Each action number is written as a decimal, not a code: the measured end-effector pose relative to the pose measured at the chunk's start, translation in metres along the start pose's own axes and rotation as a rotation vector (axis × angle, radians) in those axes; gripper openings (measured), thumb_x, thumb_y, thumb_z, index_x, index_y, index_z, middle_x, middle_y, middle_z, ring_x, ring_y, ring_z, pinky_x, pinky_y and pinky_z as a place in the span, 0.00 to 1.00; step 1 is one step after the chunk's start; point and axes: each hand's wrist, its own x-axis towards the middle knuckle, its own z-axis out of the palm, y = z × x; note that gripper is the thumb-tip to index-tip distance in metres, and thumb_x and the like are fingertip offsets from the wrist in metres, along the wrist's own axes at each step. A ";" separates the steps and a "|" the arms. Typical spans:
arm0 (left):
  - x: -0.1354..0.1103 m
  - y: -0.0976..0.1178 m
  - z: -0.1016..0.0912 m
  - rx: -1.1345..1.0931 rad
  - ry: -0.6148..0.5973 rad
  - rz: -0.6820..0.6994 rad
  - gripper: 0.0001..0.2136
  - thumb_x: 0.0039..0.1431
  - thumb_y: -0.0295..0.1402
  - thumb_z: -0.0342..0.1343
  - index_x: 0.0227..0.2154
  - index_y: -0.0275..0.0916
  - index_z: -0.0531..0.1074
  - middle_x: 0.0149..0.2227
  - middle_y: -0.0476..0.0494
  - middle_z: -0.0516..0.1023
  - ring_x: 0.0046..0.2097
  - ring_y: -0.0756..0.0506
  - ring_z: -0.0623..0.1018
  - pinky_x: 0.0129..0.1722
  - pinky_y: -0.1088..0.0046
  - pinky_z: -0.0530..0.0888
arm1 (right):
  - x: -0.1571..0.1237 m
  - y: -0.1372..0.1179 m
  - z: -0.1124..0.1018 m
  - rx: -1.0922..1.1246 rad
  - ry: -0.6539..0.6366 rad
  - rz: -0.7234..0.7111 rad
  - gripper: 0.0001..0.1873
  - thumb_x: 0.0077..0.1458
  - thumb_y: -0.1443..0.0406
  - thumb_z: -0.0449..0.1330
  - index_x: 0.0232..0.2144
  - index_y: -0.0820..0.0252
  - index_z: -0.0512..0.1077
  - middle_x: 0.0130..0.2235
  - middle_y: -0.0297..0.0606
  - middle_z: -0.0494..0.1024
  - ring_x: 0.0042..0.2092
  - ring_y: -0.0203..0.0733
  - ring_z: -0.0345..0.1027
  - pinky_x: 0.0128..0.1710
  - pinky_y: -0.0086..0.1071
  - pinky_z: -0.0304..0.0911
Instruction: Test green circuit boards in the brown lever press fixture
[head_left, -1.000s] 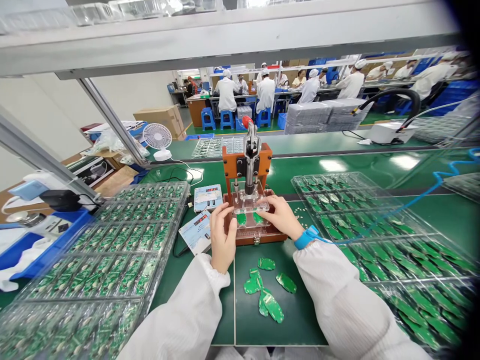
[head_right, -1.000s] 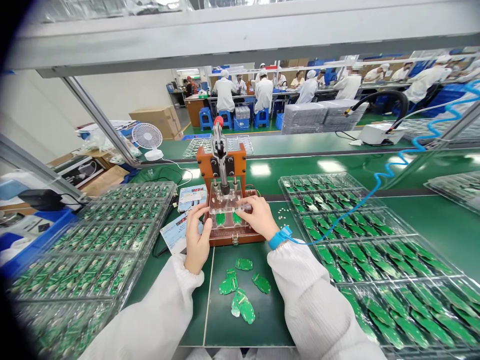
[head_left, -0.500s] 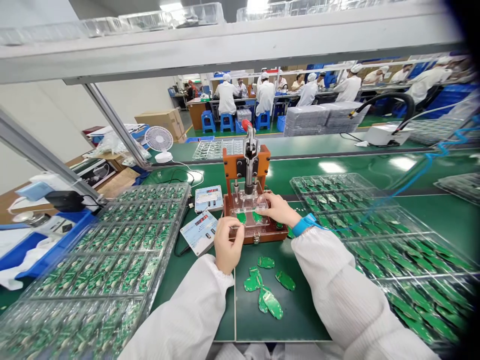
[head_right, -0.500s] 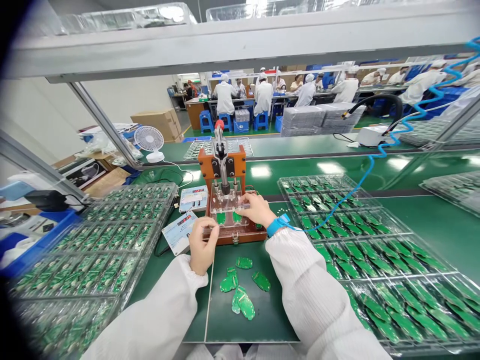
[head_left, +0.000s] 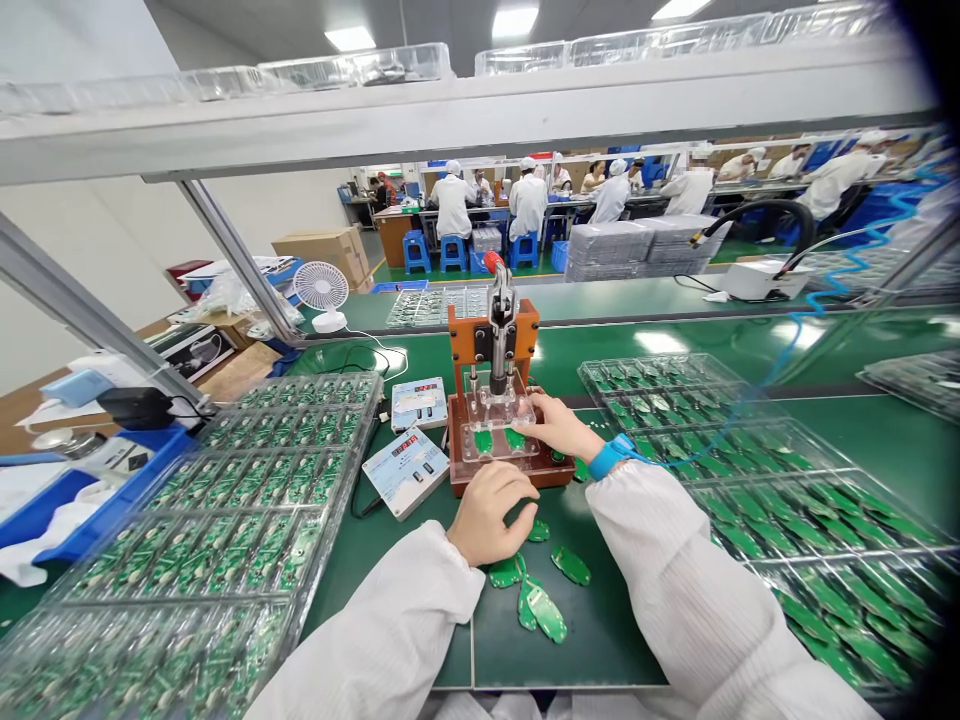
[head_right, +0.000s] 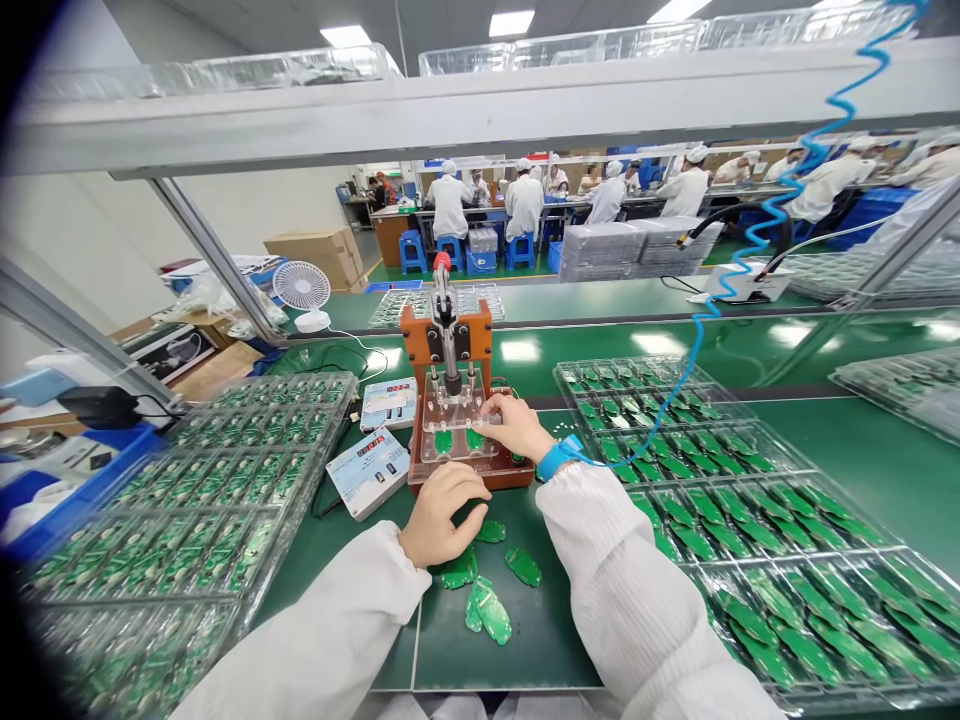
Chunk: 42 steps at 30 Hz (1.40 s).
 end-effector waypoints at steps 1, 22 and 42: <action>-0.001 -0.001 0.001 -0.007 -0.016 -0.001 0.06 0.65 0.30 0.52 0.38 0.41 0.74 0.38 0.41 0.80 0.43 0.41 0.78 0.45 0.59 0.75 | -0.001 -0.001 -0.005 0.031 0.011 -0.017 0.14 0.49 0.54 0.65 0.31 0.55 0.69 0.34 0.34 0.76 0.37 0.44 0.69 0.39 0.38 0.65; 0.004 -0.003 -0.002 0.491 -0.079 -0.075 0.27 0.72 0.36 0.51 0.69 0.35 0.54 0.67 0.35 0.65 0.68 0.32 0.62 0.64 0.48 0.63 | 0.136 -0.131 -0.089 0.328 0.207 -0.101 0.36 0.63 0.36 0.46 0.46 0.62 0.71 0.36 0.40 0.79 0.40 0.44 0.73 0.52 0.41 0.65; 0.000 -0.002 0.002 0.206 -0.303 0.198 0.14 0.71 0.35 0.51 0.54 0.36 0.73 0.55 0.39 0.77 0.61 0.40 0.72 0.64 0.58 0.69 | 0.101 -0.171 -0.096 0.359 0.326 -0.598 0.21 0.69 0.49 0.53 0.47 0.57 0.75 0.38 0.34 0.79 0.36 0.35 0.74 0.38 0.31 0.71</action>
